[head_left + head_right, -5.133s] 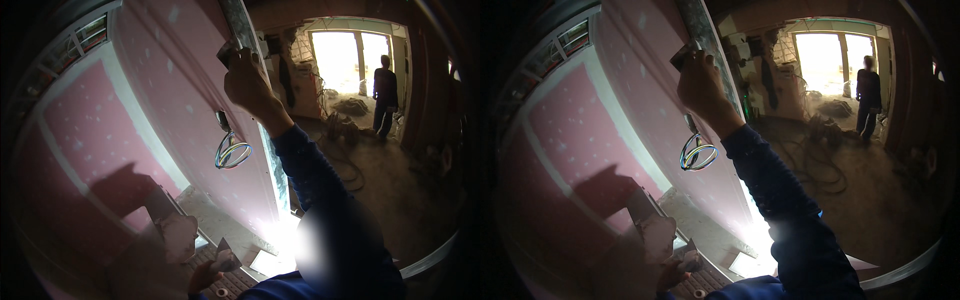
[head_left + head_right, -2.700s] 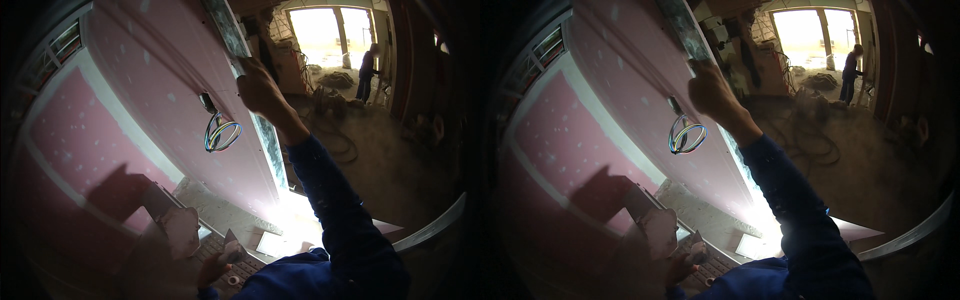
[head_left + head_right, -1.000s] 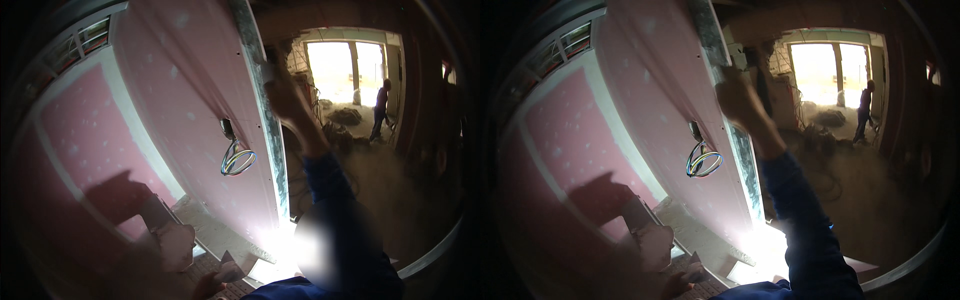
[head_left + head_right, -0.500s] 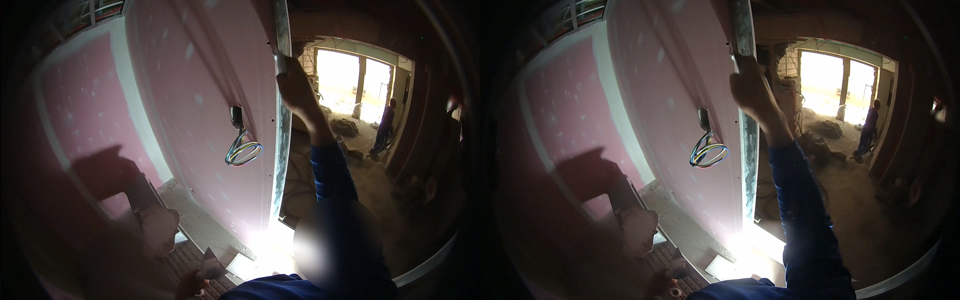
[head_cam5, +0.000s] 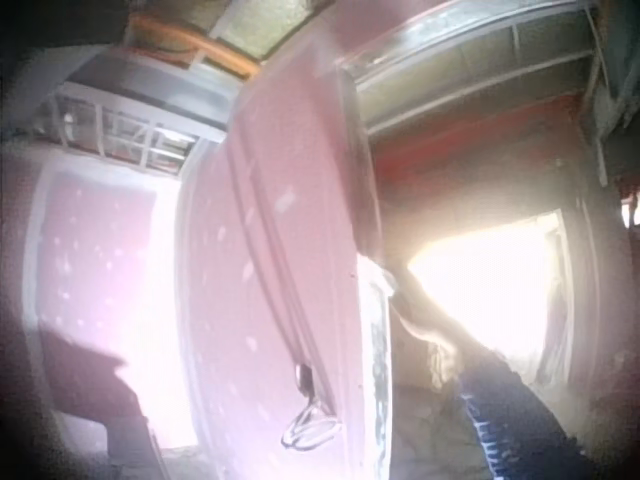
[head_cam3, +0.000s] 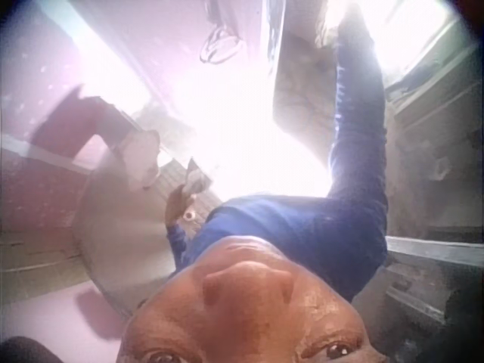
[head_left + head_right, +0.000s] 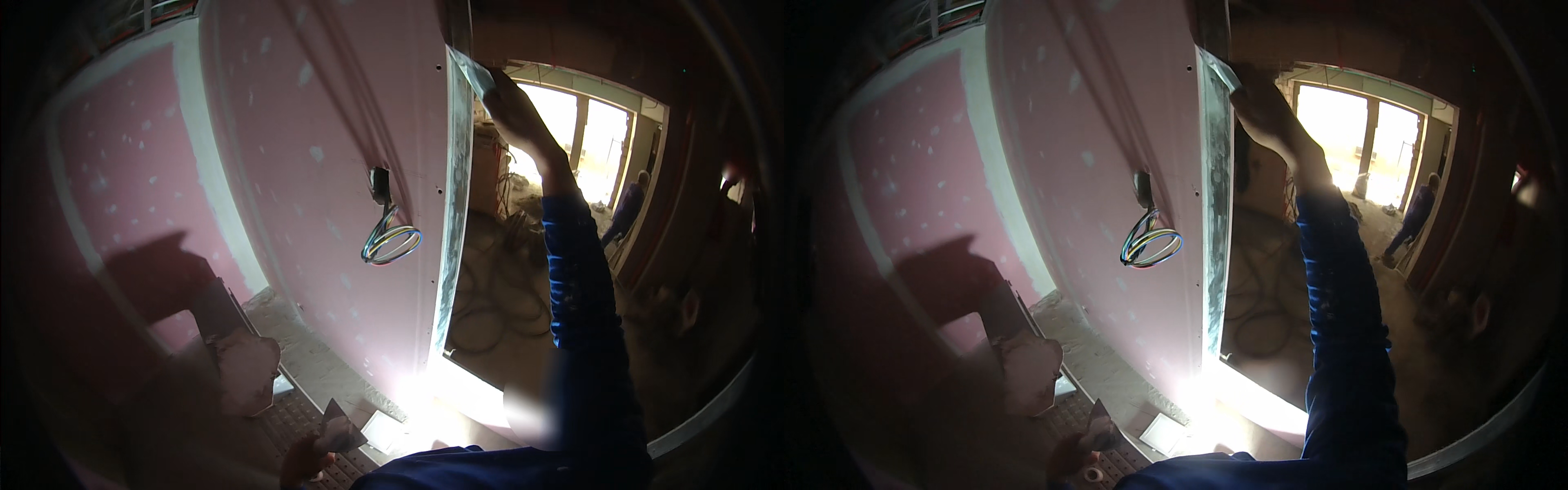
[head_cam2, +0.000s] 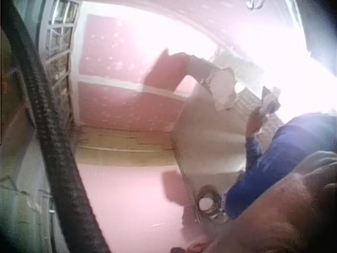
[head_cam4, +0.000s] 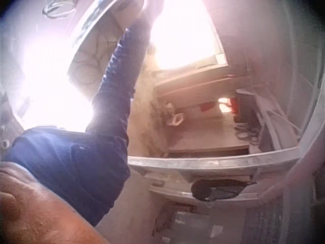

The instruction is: The person uses a putty knife to apply joint compound along the top edge of a pink drywall sheet. They repeatedly scoop compound from a hawk and smooth it into the seam between the drywall and the ceiling.

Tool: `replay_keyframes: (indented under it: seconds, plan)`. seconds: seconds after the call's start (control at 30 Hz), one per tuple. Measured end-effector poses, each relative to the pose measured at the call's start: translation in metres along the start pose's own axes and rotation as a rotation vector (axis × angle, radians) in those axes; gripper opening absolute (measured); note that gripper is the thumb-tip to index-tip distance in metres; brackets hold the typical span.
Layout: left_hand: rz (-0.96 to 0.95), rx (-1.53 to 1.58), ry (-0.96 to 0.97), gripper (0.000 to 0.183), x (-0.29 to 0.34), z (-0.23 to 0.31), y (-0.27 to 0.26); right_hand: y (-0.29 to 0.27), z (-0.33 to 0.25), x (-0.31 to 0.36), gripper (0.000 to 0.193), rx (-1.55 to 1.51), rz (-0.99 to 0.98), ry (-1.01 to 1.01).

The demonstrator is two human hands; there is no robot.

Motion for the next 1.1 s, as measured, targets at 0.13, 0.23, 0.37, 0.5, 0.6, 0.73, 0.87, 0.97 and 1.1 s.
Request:
replay_keyframes:
  seconds: [0.13,0.23,0.37,0.5,0.6,0.73,0.87,0.97,1.1]
  plan:
    - [-0.021,0.383,-0.187,0.018,0.027,-0.026,0.049,-0.003,0.007,0.011,0.045,0.101,0.011,0.045]
    - [0.035,0.432,-0.076,0.018,0.038,-0.025,0.054,0.0,0.006,0.012,0.047,0.043,-0.069,0.017]
    - [0.004,0.47,-0.308,0.027,0.046,-0.023,0.026,-0.006,-0.003,0.009,0.05,0.042,0.012,-0.073]
    - [0.121,0.546,-0.505,0.031,0.04,-0.006,-0.012,-0.005,-0.013,0.012,0.053,0.013,0.016,-0.168]
    - [0.013,0.401,-0.318,0.031,0.019,0.005,-0.012,-0.01,-0.025,0.016,0.055,0.085,0.083,-0.338]
    - [0.049,0.309,-0.243,0.028,0.018,-0.005,0.001,-0.015,-0.024,0.013,0.054,0.092,0.126,-0.371]
    - [0.257,-0.041,0.275,0.04,0.014,0.023,-0.022,-0.011,-0.034,0.016,0.052,0.131,0.126,-0.464]
    - [0.165,0.372,-0.039,0.05,0.01,-0.004,-0.015,-0.006,-0.042,0.019,0.057,0.189,0.114,-0.486]
    - [0.163,0.45,-0.165,0.051,0.01,-0.006,-0.02,0.002,-0.049,0.02,0.069,0.299,0.069,-0.441]
Point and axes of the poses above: each hand's wrist, its own x-axis away from the middle knuckle, its own y-axis out of the palm, z = x × y, the point moved 9 cm from there along -x, towards the middle knuckle, and after that the axes turned 7 degrees about y, right-handed, at the moved point
